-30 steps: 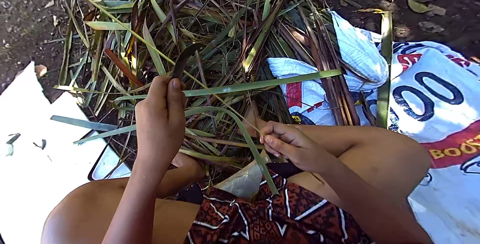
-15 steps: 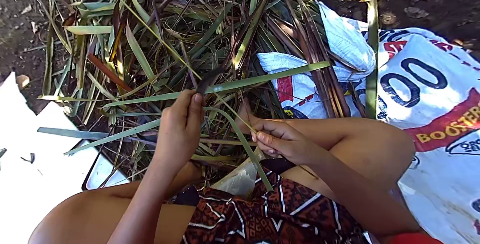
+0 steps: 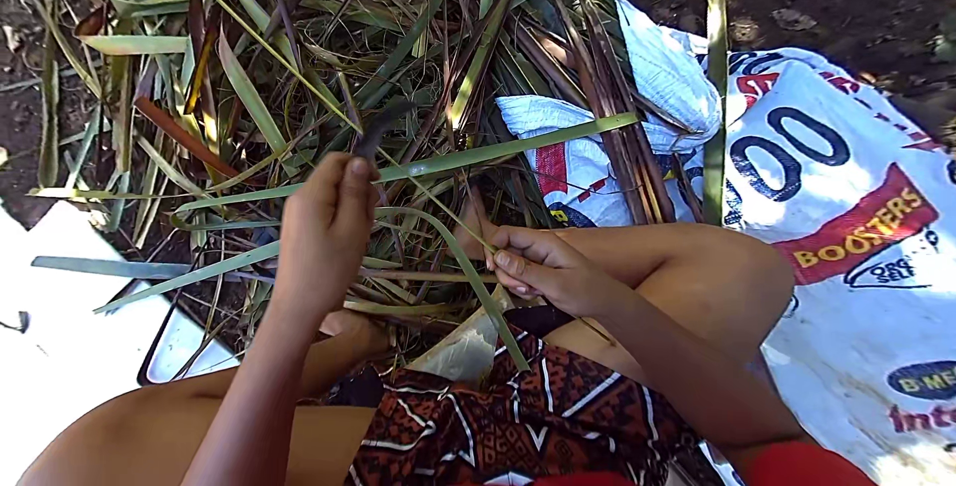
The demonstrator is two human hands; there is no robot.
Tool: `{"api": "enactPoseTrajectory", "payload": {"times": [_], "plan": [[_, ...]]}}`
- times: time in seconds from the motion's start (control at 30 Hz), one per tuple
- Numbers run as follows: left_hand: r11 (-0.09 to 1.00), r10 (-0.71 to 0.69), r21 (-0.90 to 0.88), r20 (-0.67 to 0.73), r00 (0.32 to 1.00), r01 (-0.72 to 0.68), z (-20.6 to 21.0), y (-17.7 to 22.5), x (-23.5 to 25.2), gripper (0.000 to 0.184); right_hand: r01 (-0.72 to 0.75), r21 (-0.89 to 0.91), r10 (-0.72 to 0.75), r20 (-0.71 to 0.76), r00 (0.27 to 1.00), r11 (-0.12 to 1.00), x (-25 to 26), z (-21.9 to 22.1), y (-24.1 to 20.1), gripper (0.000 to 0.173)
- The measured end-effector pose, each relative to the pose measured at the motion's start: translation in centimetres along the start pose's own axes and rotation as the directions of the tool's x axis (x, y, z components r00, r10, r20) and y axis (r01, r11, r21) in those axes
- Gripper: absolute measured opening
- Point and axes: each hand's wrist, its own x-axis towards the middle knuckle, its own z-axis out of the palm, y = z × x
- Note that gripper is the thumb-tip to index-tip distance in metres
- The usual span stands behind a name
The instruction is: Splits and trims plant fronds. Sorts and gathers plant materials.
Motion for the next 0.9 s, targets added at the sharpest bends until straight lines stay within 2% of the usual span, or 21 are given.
{"api": "enactPoseTrajectory", "payload": {"times": [0.1, 0.2, 0.33, 0.5, 0.8, 0.9], "plan": [[0.999, -0.022, -0.036, -0.119, 0.993, 0.018, -2.0, 0.0, 0.6, 0.03, 0.009, -0.01, -0.009, 0.009, 1.0, 1.0, -0.1, 0.1, -0.1, 0.017], [1.0, 0.003, -0.018, -0.159, 0.987, -0.005, -2.4, 0.1, 0.6, 0.032, 0.032, -0.011, -0.032, 0.034, 0.999, 0.999, -0.2, 0.0, 0.0, 0.016], [0.998, 0.027, 0.055, -0.118, 0.993, -0.021, -1.3, -0.2, 0.2, 0.033, 0.024, -0.021, -0.023, 0.056, 0.998, 0.999, -0.2, -0.1, 0.0, 0.018], [1.0, -0.022, 0.01, -0.09, 0.996, 0.023, -0.7, -0.7, -0.1, 0.033, 0.02, -0.016, -0.019, 0.053, 0.998, 1.0, -0.2, -0.1, 0.2, 0.017], [1.0, 0.015, -0.003, 0.171, 0.985, -0.014, 3.4, -0.6, -2.2, 0.025, -0.034, -0.078, 0.028, -0.084, 0.996, 0.996, 0.4, -0.5, 0.2, 0.018], [1.0, 0.009, 0.023, 0.115, 0.993, -0.012, 2.3, -0.2, -1.6, 0.028, -0.022, -0.087, 0.015, -0.074, 0.997, 0.996, 0.4, -0.6, 0.2, 0.018]]}}
